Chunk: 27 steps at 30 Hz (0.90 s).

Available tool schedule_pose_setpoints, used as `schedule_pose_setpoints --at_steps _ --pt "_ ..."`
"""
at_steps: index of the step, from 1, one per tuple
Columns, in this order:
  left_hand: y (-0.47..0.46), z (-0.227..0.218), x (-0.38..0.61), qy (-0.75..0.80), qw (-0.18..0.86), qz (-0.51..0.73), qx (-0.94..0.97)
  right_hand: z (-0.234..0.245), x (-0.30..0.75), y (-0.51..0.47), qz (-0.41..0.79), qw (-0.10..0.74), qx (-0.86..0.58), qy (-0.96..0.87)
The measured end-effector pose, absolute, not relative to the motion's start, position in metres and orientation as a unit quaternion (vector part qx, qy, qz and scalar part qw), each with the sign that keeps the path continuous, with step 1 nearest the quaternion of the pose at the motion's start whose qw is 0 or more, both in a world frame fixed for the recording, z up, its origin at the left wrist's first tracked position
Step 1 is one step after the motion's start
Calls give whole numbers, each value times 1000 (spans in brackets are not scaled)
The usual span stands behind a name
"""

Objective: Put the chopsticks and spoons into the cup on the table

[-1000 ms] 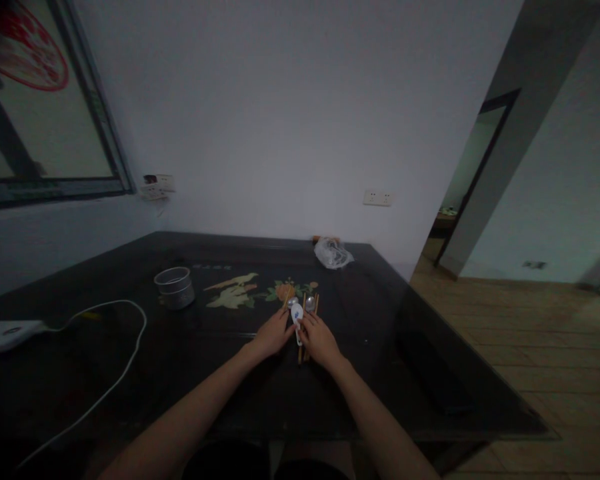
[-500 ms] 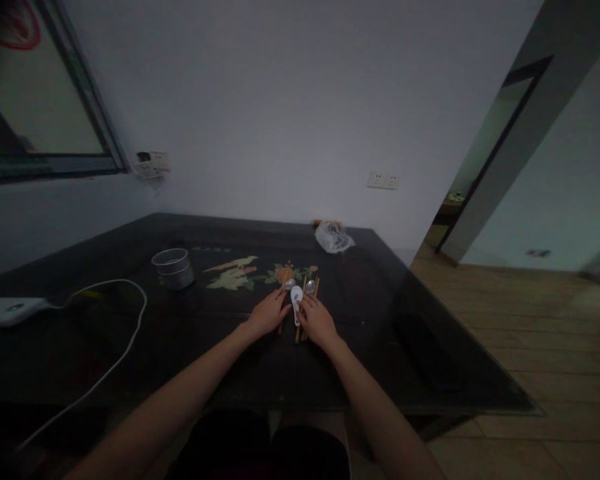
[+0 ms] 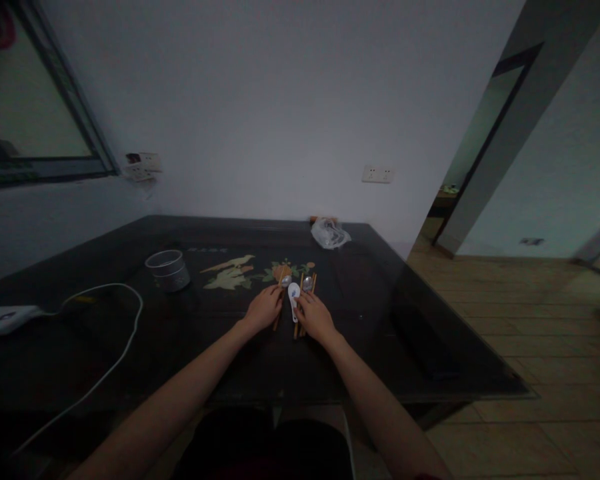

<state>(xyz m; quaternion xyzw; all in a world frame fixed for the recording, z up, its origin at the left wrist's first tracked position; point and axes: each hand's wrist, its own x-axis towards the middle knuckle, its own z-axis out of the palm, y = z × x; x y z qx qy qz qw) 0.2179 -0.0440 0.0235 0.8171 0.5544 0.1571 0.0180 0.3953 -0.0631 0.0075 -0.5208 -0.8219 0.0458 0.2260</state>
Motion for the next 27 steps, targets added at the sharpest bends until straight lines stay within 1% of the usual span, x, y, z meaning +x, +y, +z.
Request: schedule_pose_setpoints --at_steps 13,20,27 --pt "-44 20 219 550 30 173 817 7 395 -63 51 229 -524 -819" --pt "-42 40 213 554 46 183 811 11 393 -67 43 230 -531 -815" --pt "-43 55 197 608 42 108 785 17 391 -70 31 222 -541 -811"
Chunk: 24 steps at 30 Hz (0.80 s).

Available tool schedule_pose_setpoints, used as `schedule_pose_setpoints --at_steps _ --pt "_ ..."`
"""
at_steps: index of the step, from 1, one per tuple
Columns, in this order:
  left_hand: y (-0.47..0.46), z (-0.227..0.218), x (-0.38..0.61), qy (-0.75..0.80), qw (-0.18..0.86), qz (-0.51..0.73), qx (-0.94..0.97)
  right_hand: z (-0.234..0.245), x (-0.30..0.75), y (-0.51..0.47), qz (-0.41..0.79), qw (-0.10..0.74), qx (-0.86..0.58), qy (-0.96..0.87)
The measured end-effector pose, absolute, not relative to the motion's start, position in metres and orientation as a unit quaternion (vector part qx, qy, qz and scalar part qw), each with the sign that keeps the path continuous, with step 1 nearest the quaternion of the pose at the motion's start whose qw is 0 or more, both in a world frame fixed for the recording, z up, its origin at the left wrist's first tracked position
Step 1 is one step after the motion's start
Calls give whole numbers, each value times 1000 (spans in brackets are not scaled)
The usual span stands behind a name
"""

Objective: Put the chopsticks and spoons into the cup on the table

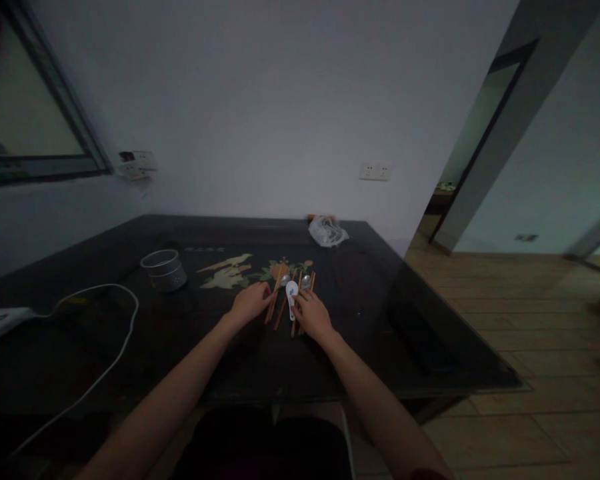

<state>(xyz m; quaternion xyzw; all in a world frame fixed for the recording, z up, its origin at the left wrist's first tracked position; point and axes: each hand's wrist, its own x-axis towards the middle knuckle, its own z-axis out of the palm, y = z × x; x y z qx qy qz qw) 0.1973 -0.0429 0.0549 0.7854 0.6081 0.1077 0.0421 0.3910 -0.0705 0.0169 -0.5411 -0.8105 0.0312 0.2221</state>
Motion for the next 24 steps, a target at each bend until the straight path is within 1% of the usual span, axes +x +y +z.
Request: schedule_pose_setpoints --at_steps 5,10,17,24 --pt "-43 55 195 633 64 37 770 17 392 -70 39 220 -543 -810" --pt "-47 59 197 633 65 16 771 15 393 -69 40 227 -541 -808" --pt "-50 60 203 623 51 51 779 17 391 -70 37 223 -546 -807" --pt "-59 58 218 606 36 57 793 19 391 -71 39 223 -548 -805"
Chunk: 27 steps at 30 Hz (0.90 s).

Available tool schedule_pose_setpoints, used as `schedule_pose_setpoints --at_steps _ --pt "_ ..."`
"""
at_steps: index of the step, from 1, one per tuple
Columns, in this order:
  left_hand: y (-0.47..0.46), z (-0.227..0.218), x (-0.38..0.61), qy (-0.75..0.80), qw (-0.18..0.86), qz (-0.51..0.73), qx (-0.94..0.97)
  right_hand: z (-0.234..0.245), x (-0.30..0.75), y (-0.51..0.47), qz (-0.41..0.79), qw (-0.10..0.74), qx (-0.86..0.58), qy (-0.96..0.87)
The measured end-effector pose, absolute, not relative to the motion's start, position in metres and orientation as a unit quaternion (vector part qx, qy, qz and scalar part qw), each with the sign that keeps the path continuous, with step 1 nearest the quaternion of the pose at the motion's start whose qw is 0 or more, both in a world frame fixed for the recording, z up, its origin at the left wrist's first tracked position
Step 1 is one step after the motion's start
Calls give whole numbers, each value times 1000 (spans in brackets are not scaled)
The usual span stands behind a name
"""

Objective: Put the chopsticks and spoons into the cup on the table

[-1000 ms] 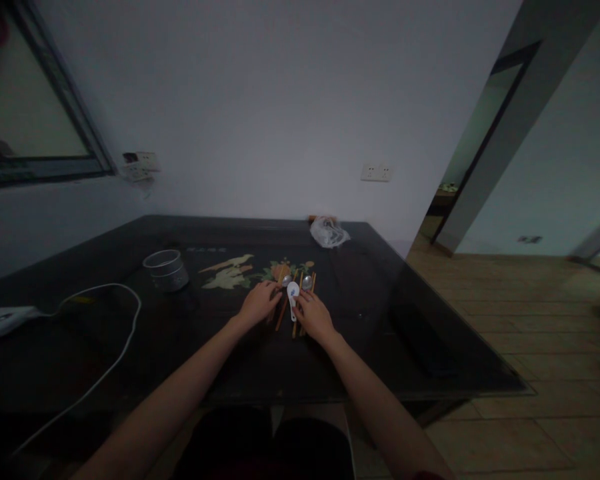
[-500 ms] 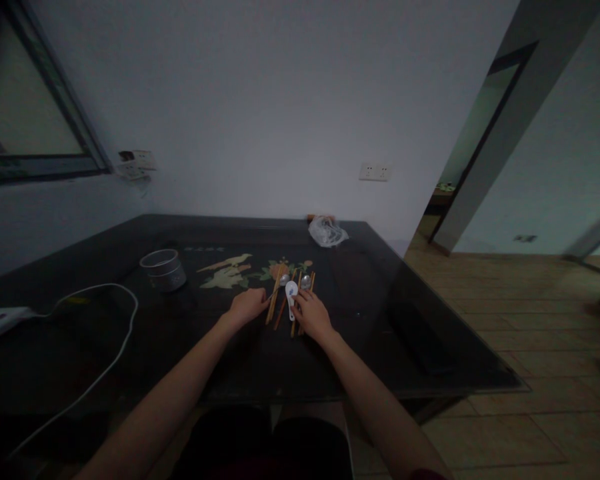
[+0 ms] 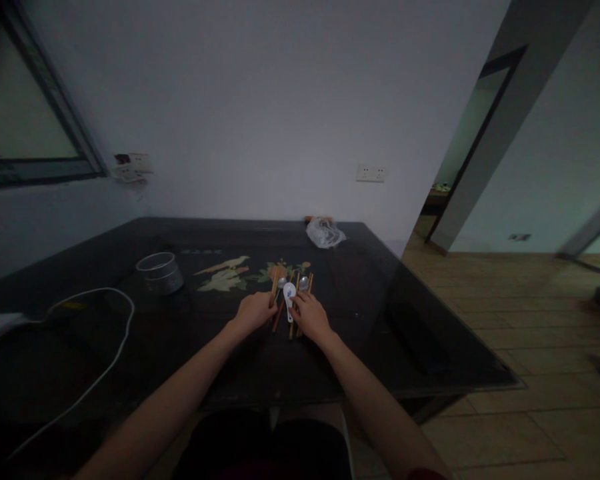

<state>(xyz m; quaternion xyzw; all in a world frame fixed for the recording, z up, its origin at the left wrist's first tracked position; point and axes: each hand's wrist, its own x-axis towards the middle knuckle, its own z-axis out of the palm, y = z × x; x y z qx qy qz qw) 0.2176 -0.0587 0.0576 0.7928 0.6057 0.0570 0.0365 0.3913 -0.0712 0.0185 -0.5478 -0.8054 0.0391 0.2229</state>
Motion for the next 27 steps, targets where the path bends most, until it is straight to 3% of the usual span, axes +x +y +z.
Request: schedule_pose_setpoints --at_steps 27 --pt "-57 54 216 579 20 128 805 20 392 -71 41 234 -541 -807"
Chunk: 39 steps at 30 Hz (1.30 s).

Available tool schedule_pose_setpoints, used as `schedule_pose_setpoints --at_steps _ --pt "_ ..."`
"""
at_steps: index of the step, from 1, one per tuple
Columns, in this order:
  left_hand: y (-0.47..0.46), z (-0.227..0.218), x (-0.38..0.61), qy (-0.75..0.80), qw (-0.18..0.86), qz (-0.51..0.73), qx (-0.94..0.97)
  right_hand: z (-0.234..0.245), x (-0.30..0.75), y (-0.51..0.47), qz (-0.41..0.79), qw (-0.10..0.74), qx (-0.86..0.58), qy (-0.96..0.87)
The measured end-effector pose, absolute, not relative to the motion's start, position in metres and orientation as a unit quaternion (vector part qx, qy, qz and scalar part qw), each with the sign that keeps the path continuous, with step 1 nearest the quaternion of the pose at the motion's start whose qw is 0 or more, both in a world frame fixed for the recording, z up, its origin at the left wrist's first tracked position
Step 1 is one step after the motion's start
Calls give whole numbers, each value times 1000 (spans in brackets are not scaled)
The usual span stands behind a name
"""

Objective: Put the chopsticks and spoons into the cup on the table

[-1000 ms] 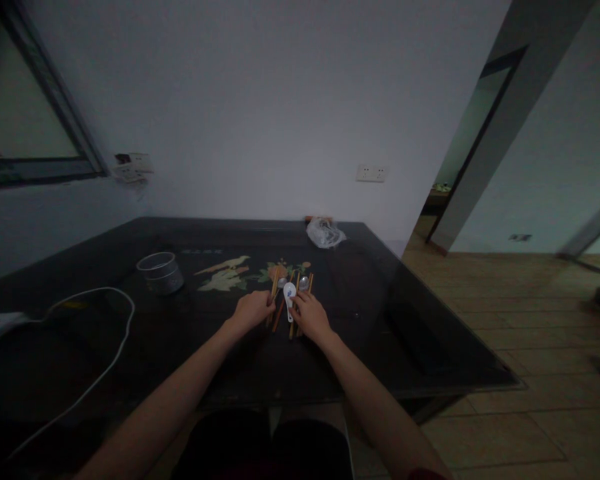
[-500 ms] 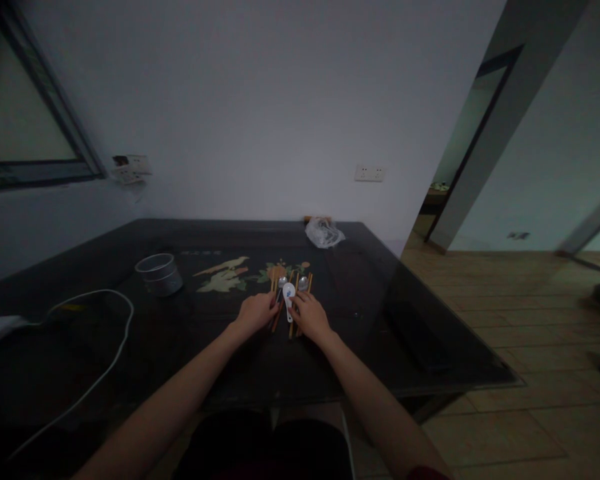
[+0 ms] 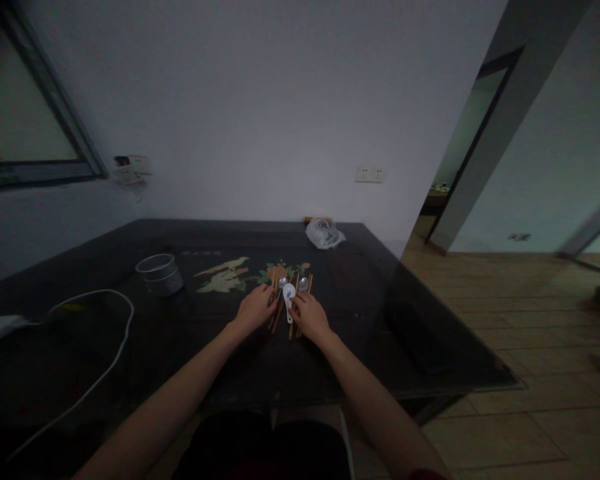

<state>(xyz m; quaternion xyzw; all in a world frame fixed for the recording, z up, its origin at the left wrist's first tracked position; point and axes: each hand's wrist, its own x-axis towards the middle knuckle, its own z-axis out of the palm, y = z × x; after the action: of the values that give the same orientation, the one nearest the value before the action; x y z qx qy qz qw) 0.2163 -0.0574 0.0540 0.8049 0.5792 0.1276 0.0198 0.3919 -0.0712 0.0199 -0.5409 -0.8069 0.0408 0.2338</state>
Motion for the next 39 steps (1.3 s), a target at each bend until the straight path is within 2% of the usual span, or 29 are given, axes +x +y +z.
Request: schedule_pose_setpoints --at_steps 9,16,23,27,30,36,39 --pt "-53 57 212 552 12 190 812 18 392 -71 40 253 -543 -800" --pt "-54 69 207 537 60 239 807 20 393 -71 53 278 -542 -792" --pt "-71 108 192 443 79 379 808 29 394 -74 91 356 -517 -773" --pt "-78 132 156 405 38 474 781 45 389 -77 155 407 -475 -765" --pt "-73 133 113 438 -35 557 705 60 377 -80 220 422 -437 -764" --pt "-52 108 22 503 -152 645 555 76 318 -71 349 437 -346 -753" --pt "-39 86 -13 526 -123 673 506 70 275 -54 390 438 -315 -747"
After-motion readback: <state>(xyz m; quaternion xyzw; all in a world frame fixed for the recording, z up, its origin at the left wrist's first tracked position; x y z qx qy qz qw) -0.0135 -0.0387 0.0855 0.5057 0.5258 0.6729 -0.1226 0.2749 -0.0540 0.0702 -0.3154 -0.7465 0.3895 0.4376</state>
